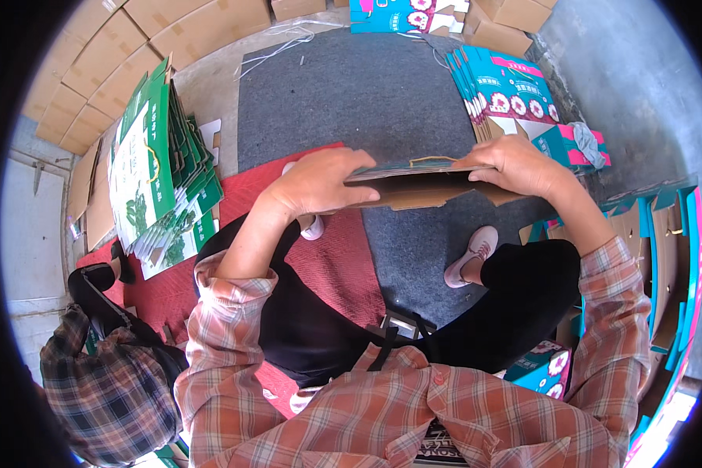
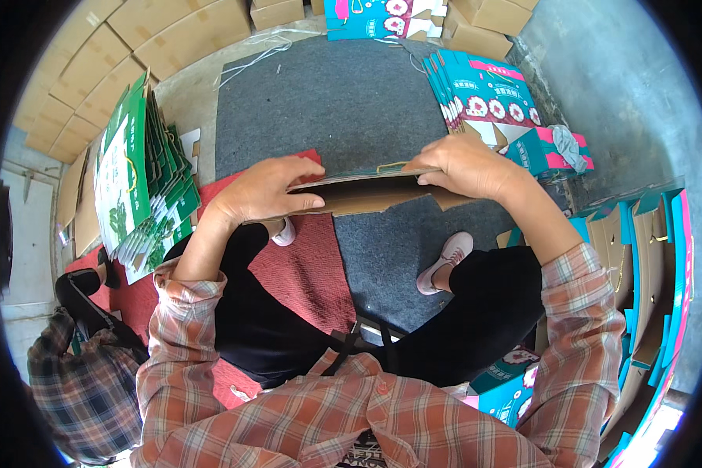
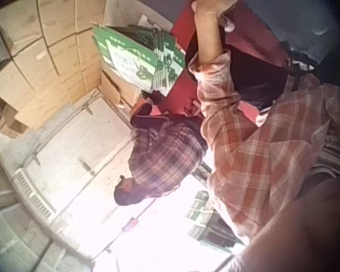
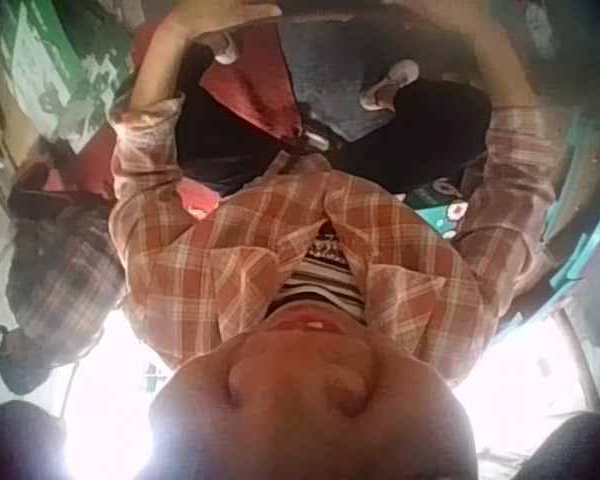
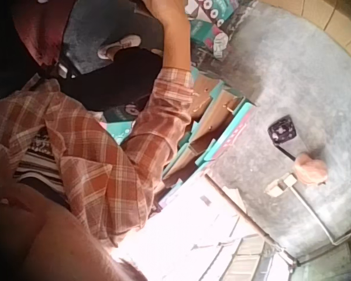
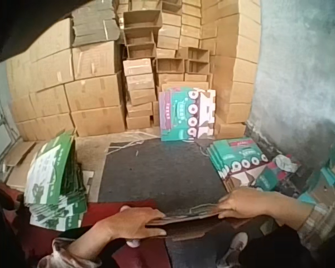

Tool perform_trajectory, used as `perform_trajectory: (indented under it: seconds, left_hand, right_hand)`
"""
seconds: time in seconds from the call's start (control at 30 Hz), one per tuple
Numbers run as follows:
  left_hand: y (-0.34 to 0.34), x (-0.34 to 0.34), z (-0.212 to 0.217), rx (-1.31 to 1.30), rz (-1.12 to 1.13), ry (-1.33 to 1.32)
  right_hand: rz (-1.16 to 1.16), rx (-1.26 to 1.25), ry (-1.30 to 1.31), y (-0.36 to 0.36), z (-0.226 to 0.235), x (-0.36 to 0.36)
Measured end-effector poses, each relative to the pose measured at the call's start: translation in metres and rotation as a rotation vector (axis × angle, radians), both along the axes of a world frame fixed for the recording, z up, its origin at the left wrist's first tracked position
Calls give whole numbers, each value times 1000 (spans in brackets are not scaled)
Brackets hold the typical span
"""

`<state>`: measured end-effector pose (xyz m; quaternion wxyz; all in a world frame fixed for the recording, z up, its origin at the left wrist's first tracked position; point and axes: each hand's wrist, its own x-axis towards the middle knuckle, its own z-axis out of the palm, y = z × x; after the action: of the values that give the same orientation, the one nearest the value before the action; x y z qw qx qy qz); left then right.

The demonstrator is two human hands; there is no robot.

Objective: Folding and assembling flat-packed cardboard gift boxes into their final shape and stacking them.

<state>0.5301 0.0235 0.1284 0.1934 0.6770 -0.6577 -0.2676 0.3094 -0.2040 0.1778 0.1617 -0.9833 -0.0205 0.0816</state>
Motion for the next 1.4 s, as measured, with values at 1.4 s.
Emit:
perform_trajectory:
  seconds: [1.4]
  left_hand:
    - [-69,-99,-58,-410,328,74]
  right_hand:
    - [-939,245,-473,-27,-111,-16]
